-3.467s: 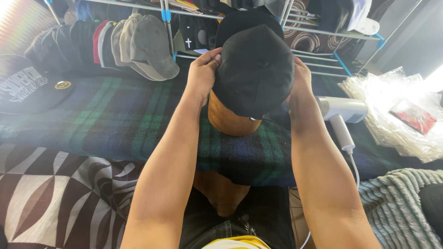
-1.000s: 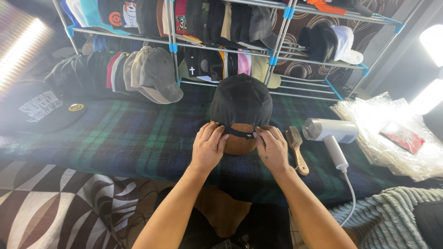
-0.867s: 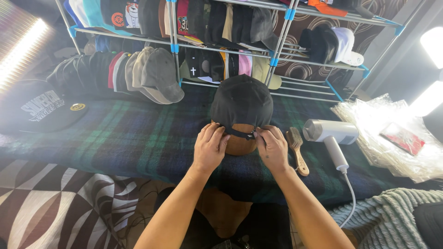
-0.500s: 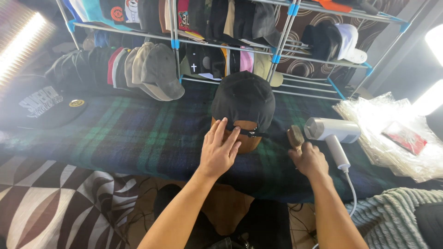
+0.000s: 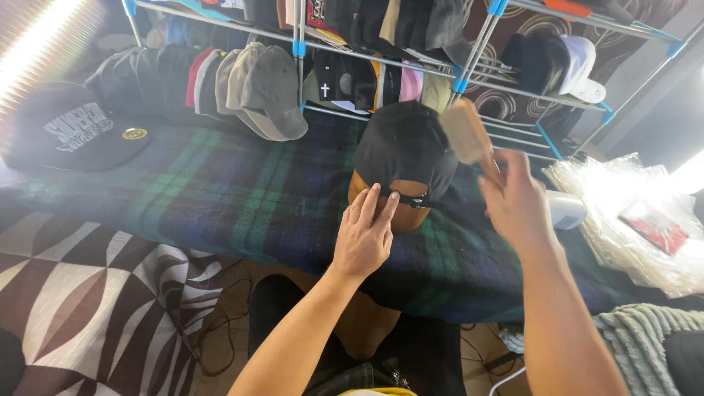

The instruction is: Brushing a black baseball cap and using a hairdryer on it to remove lint or dry it

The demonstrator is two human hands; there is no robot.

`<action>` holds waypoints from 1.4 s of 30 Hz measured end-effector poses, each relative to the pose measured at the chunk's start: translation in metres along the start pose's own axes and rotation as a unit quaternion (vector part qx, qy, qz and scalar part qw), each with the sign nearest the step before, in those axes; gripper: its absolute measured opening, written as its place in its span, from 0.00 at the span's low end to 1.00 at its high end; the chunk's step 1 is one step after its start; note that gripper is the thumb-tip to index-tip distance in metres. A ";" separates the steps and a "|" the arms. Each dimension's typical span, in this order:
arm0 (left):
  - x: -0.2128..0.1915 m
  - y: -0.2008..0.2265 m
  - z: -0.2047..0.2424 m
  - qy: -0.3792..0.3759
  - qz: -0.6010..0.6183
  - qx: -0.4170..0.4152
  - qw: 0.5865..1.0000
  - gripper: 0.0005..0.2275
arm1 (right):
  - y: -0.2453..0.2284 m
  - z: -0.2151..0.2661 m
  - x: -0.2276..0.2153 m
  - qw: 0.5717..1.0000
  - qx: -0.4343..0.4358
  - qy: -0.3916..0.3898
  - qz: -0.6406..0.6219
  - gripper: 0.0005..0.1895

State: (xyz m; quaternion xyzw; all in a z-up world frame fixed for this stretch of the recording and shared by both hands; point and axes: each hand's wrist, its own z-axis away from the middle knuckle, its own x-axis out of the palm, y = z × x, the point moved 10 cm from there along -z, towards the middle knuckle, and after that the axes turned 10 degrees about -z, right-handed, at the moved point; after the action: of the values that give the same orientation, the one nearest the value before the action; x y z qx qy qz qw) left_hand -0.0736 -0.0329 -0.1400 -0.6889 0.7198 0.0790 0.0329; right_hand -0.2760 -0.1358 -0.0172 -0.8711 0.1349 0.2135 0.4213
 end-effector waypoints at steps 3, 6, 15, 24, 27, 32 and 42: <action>0.000 -0.002 0.000 -0.004 -0.001 -0.012 1.000 0.25 | -0.011 -0.054 0.009 0.969 -0.051 -0.020 0.240 0.20; 0.000 -0.004 0.001 -0.003 0.008 -0.013 1.000 0.24 | -0.028 -0.089 0.031 0.924 -0.117 -0.039 0.361 0.22; -0.002 -0.008 0.005 0.000 -0.010 -0.002 1.000 0.17 | -0.116 0.030 0.138 0.901 -0.188 -0.280 0.272 0.22; -0.012 -0.001 0.004 0.020 -0.028 -0.007 0.999 0.22 | -0.104 0.039 0.123 0.860 -0.286 -0.081 0.416 0.30; -0.014 0.009 0.018 -0.012 -0.057 -0.014 0.998 0.22 | -0.090 0.058 0.133 0.846 -0.307 -0.119 0.419 0.32; 0.006 0.022 0.063 -0.041 0.015 0.022 0.999 0.14 | -0.069 0.100 0.165 0.791 -0.422 -0.093 0.434 0.20; -0.014 0.003 0.018 0.003 0.074 -0.025 0.997 0.13 | -0.133 0.042 0.105 0.884 -0.290 -0.124 0.346 0.11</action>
State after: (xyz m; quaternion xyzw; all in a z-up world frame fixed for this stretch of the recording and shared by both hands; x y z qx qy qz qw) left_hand -0.0765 -0.0159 -0.1556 -0.6347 0.7666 0.0973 0.0078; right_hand -0.1403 -0.0278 -0.0015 -0.8187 0.3064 0.4817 0.0623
